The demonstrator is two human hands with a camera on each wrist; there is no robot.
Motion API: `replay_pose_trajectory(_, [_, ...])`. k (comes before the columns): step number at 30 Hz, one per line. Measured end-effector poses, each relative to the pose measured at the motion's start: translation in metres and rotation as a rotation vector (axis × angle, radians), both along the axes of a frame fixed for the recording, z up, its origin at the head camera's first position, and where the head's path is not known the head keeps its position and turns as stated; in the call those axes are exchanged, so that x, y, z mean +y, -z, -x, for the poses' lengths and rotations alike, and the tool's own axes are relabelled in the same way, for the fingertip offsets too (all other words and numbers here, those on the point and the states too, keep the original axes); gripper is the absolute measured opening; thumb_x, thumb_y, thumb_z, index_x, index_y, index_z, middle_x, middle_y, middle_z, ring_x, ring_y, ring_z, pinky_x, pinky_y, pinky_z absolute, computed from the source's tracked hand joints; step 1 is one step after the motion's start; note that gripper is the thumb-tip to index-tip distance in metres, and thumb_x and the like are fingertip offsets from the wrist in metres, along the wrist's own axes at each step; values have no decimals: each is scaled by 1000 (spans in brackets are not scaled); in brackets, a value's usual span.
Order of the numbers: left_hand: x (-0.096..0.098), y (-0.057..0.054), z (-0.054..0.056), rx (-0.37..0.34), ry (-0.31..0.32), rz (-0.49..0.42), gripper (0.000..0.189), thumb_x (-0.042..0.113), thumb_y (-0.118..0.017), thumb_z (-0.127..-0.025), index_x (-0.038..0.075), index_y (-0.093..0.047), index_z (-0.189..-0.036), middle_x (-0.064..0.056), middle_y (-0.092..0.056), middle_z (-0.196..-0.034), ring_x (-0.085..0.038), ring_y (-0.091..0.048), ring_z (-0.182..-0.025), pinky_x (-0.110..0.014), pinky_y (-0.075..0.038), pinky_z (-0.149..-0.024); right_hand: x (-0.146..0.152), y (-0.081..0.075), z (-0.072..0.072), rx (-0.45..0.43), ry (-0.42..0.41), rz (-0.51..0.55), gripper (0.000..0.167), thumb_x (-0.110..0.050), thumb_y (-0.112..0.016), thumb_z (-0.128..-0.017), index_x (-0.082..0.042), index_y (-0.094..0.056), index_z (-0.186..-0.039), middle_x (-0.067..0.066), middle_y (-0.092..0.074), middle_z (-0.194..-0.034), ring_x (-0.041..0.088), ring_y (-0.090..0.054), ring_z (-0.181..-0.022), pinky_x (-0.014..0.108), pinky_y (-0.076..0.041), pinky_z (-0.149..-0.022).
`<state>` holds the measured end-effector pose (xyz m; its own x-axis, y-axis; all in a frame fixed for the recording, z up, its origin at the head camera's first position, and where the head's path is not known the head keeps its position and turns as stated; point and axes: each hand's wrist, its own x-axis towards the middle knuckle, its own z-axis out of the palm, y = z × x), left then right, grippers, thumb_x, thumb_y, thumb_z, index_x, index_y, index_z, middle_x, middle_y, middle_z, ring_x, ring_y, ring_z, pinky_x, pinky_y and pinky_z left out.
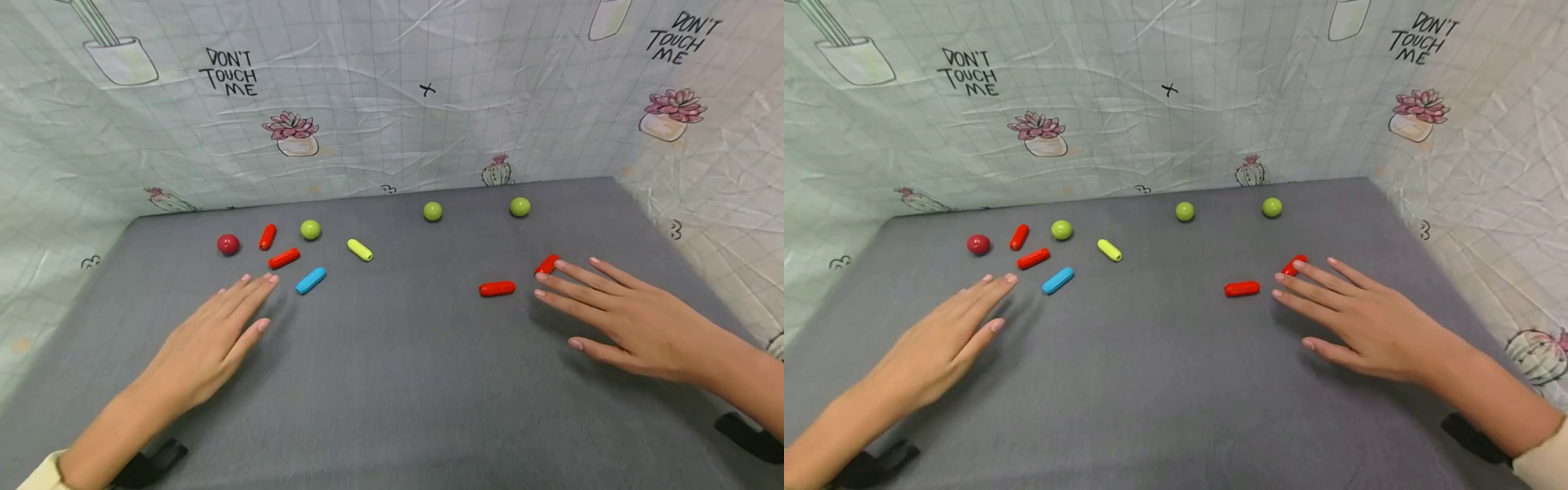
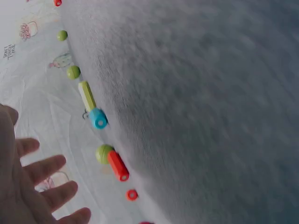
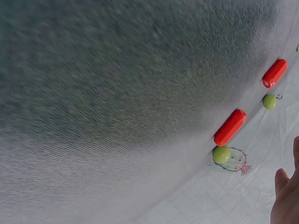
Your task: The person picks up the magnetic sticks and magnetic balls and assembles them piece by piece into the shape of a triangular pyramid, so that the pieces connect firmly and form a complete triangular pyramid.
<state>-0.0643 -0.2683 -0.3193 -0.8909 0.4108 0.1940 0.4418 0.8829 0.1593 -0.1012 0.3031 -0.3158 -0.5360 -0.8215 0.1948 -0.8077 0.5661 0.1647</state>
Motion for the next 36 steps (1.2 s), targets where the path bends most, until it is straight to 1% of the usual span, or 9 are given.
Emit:
replay_pose_trajectory(2, [4,0,2,-38,-24,-72,58,32,-52,-108,29,-30,-161,-2,-40,-161,-30,-37,-147,-55,-33,-114,-1,-1,4,1,4,4,68,-49,-58,-99,-19,-40,-158,0,-35,-164,21,-19,-155,41,-4,-126])
replay_pose_trajectory(5, [9,0,7,-92,-64,-162,53,33,-50,-109,28,-34,-159,-5,-45,-156,-32,-44,-141,-62,-40,-103,-2,-2,10,4,-2,12,68,-46,-61,-98,-19,-41,-157,-2,-38,-162,20,-19,-155,40,-4,-126])
replay_pose_trajectory(9, [12,1,14,-146,-96,-245,50,32,-51,-108,22,-40,-156,-7,-49,-151,-33,-49,-136,-61,-43,-100,-5,-5,19,-1,-19,23,66,-43,-62,-97,-20,-43,-156,-3,-42,-160,20,-21,-155,40,-4,-126])
replay_pose_trajectory(14, [15,2,24,-179,-98,-331,48,24,-57,-106,14,-45,-151,-9,-53,-147,-33,-54,-129,-59,-48,-94,-10,-10,34,-30,-11,45,67,-38,-68,-96,-20,-44,-156,-1,-44,-159,19,-21,-155,37,-3,-126])
replay_pose_trajectory(21, [19,3,39,-204,-84,-403,45,21,-60,-104,13,-48,-147,-7,-53,-146,-31,-54,-130,-59,-45,-103,-17,-16,59,-157,54,116,65,-24,-74,-93,-20,-48,-153,1,-46,-157,21,-31,-151,25,-8,-124])
replay_pose_trajectory(24, [21,4,44,-219,-96,-416,44,24,-60,-105,12,-49,-146,-7,-53,-146,-31,-55,-130,-57,-45,-105,-18,-19,69,-210,104,151,60,-20,-73,-94,-22,-52,-150,2,-48,-155,25,-41,-145,34,-27,-121])
replay_pose_trajectory(27, [23,5,50,-241,-107,-427,45,26,-59,-105,12,-49,-146,-9,-54,-146,-32,-55,-130,-56,-44,-105,-19,-22,81,-237,141,177,53,-21,-69,-98,-21,-54,-148,6,-50,-153,30,-49,-138,51,-44,-105])
replay_pose_trajectory(29, [25,5,54,-251,-105,-435,45,26,-59,-105,11,-49,-147,-10,-55,-145,-33,-56,-129,-55,-44,-106,-20,-24,90,-238,146,197,49,-19,-67,-99,-18,-56,-146,9,-54,-150,32,-54,-133,56,-48,-96])
replay_pose_trajectory(36, [31,6,66,-262,-88,-429,46,24,-62,-103,10,-50,-145,-11,-57,-143,-33,-58,-128,-54,-46,-104,-18,-27,120,-229,146,242,44,-11,-67,-97,-9,-61,-141,15,-62,-140,35,-66,-116,57,-52,-88])
